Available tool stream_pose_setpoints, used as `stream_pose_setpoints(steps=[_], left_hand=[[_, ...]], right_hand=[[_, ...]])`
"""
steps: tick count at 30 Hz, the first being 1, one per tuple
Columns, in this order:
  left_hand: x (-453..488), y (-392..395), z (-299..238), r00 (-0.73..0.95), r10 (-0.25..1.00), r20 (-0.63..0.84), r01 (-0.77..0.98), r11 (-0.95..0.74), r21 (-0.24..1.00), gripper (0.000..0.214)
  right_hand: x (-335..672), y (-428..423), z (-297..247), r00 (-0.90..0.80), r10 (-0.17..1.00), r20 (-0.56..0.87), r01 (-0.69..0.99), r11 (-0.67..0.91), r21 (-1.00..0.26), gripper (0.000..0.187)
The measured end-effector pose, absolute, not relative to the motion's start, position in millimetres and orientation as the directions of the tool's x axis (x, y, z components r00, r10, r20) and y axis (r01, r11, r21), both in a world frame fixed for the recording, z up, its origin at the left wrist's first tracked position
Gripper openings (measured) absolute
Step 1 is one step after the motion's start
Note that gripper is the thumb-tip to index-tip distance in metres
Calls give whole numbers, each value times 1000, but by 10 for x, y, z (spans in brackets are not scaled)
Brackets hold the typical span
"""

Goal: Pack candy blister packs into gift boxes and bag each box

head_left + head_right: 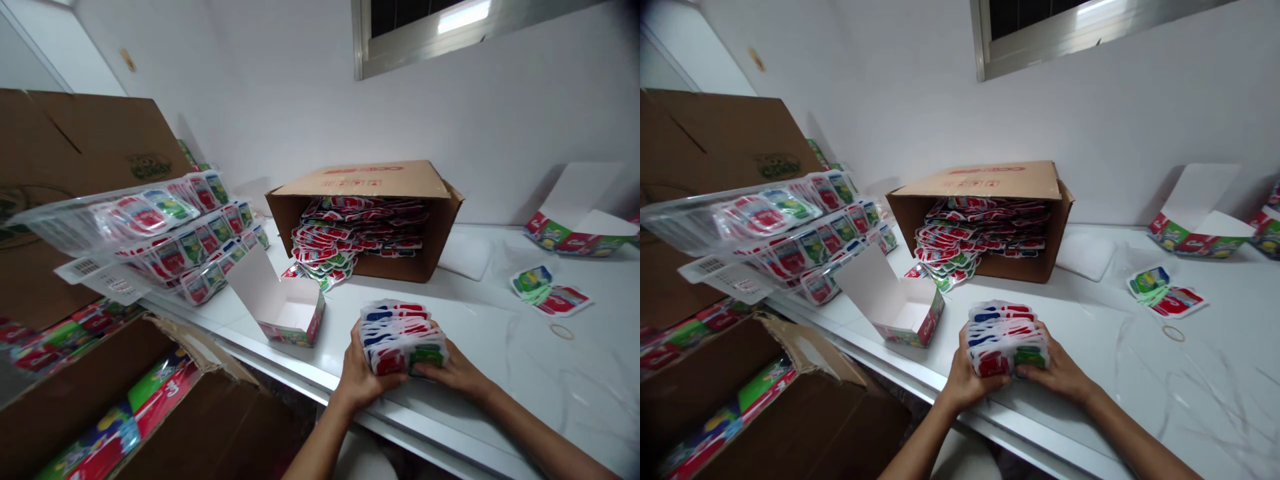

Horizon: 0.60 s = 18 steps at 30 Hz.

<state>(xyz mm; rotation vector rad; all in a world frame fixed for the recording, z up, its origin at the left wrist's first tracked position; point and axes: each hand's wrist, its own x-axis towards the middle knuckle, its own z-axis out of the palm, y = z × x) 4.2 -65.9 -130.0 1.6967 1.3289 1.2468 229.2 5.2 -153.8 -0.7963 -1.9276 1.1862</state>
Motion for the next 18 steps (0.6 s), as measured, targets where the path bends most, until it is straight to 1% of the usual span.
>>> stream_pose_setpoints(steps=[2, 4, 5, 8, 9, 12, 13, 16, 18], left_hand=[[55, -664, -1331, 24, 946, 324, 354, -311, 882, 119], [45, -656, -1346, 38, 949, 313, 338, -307, 890, 121], [31, -652, -1341, 52, 955, 292, 328, -292, 898, 122], [-33, -660, -1286, 96, 966, 241, 316, -260, 913, 126], [-55, -672, -1267, 105, 966, 235, 320, -257, 912, 124], [-100, -722, -1257, 114, 966, 232, 340, -257, 905, 113], [-106, -738, -1274, 125, 963, 239, 345, -268, 900, 115], [-104, -769, -1353, 188, 943, 276, 348, -326, 879, 140], [-94, -772, -1384, 188, 938, 289, 365, -340, 867, 147]], right_hand=[[2293, 61, -1557, -515, 813, 271, 135, 390, -911, 67], [2294, 77, -1583, -516, 812, 272, 149, 398, -905, 68], [2293, 88, -1596, -529, 806, 265, 156, 399, -903, 71], [2284, 114, -1616, -585, 775, 238, 132, 381, -915, 87], [2283, 117, -1613, -597, 765, 242, 111, 378, -919, 89], [2311, 97, -1571, -620, 740, 261, 93, 399, -912, 88], [2331, 80, -1552, -625, 737, 258, 108, 409, -906, 92], [2405, 14, -1498, -649, 733, 203, 171, 401, -900, 115], [2436, -16, -1474, -654, 738, 166, 184, 369, -911, 120]])
